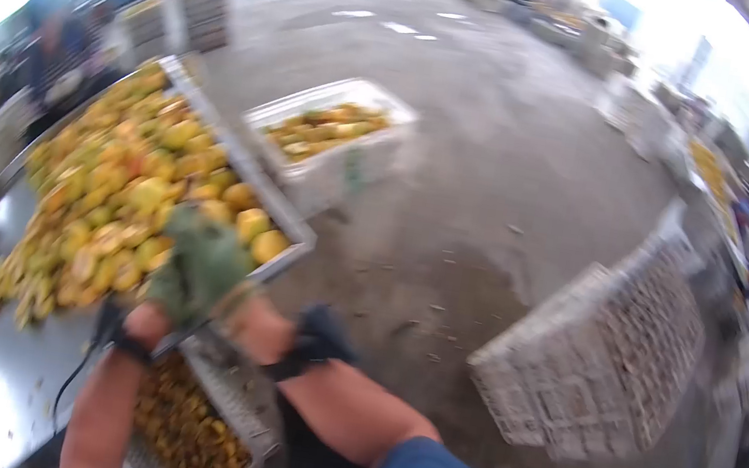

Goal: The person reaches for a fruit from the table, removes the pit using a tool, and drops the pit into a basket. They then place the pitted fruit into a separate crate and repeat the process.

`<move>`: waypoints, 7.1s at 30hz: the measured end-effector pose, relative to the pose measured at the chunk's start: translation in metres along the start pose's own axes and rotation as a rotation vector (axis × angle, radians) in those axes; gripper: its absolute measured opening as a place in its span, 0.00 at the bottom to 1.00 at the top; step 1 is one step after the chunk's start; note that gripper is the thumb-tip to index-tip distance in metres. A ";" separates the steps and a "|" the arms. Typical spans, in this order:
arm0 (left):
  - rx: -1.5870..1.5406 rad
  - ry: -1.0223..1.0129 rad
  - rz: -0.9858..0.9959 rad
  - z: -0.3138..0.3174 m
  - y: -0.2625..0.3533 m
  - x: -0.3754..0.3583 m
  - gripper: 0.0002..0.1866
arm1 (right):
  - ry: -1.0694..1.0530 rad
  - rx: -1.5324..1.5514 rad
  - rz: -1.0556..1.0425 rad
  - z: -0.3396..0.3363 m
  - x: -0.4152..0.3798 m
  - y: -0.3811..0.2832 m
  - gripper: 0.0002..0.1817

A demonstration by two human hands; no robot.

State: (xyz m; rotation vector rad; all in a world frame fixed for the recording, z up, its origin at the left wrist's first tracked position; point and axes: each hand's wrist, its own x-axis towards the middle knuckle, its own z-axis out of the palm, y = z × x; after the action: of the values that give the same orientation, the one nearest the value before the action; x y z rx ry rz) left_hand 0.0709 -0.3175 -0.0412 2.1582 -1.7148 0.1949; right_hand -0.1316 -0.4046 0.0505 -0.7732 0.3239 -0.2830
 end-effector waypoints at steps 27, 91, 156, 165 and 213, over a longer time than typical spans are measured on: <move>-1.061 0.438 -0.646 -0.155 0.019 -0.251 0.29 | -0.518 -1.370 -0.272 0.136 -0.011 0.151 0.15; -0.960 0.428 -0.592 -0.163 0.028 -0.252 0.25 | -0.840 -0.570 0.992 0.140 0.009 0.110 0.20; -1.338 0.886 -0.818 -0.129 0.023 -0.250 0.33 | -0.282 -0.535 0.289 0.160 0.024 0.175 0.12; -1.632 0.765 -0.881 -0.150 0.014 -0.274 0.38 | -0.601 -1.381 -0.352 0.151 0.001 0.174 0.13; -0.834 0.484 -0.926 -0.158 0.043 -0.259 0.14 | -0.716 -1.838 -0.282 0.135 -0.008 0.172 0.11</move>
State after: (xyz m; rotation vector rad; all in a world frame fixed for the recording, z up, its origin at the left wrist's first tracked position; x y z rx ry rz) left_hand -0.0149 -0.0312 0.0264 1.7898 -0.3078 -0.2071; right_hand -0.0650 -0.1990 0.0189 -2.6458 -0.3454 0.1438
